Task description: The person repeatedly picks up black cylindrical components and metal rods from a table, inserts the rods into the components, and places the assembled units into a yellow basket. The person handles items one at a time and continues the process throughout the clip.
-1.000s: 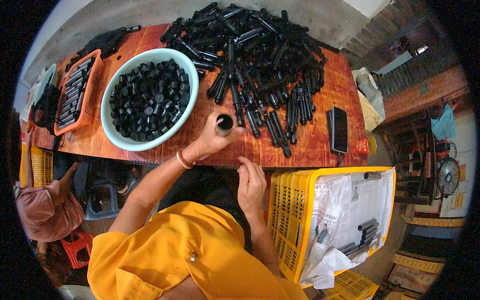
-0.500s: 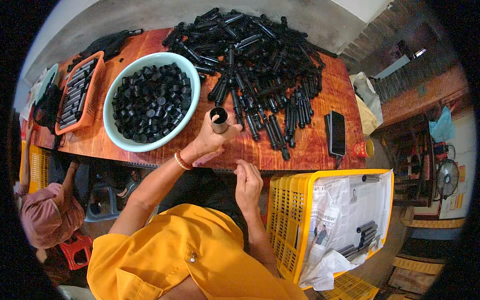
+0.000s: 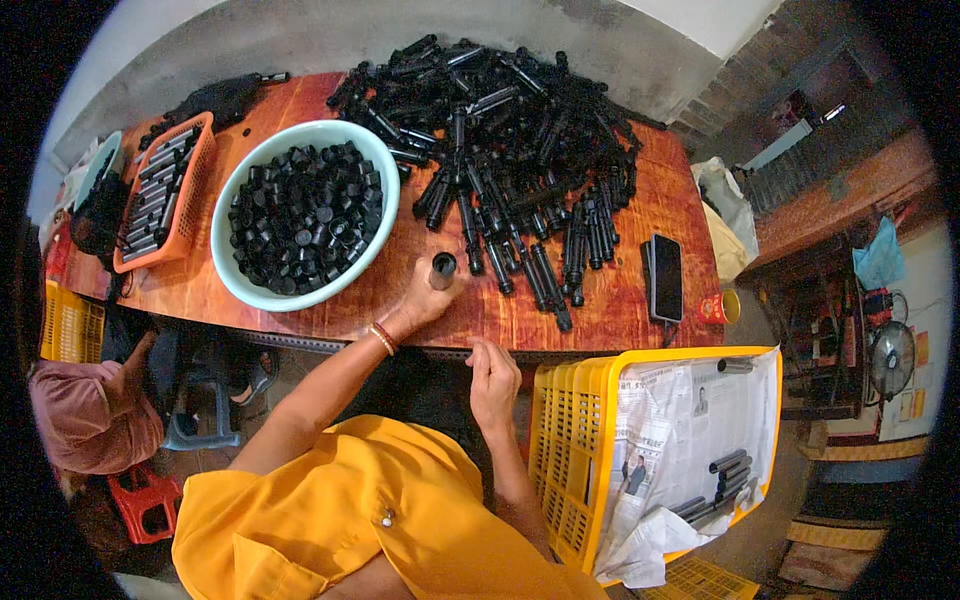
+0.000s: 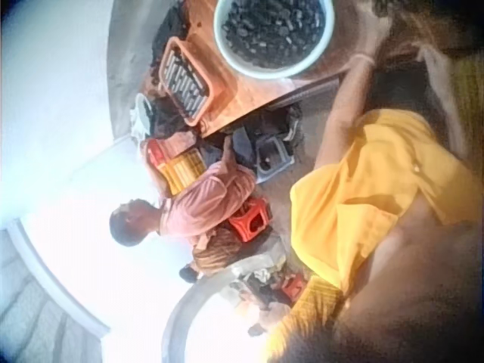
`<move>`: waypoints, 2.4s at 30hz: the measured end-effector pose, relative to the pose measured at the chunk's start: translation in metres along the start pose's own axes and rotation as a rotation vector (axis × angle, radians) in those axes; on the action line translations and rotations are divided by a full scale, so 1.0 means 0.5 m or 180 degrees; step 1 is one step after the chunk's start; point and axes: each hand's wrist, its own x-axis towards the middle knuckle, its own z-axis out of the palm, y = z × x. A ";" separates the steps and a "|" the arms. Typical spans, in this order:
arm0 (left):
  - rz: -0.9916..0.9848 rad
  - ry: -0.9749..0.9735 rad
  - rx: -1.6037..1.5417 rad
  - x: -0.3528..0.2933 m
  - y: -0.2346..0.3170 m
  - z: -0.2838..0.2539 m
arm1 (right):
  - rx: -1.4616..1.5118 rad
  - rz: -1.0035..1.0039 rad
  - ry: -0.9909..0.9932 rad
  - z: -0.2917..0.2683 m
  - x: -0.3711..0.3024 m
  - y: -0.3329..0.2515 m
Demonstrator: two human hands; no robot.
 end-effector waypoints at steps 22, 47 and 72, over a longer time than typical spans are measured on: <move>-0.1743 0.0304 -0.5863 -0.049 0.176 -0.124 | -0.0407 -0.0796 -0.0589 0.036 0.011 -0.157; -0.2129 0.1141 -0.5644 -0.071 0.176 -0.121 | -0.0755 -0.1696 -0.0486 0.062 0.024 -0.135; -0.2345 0.1207 -0.5848 -0.113 0.211 -0.151 | 0.1082 -0.1656 0.0434 0.113 0.034 -0.200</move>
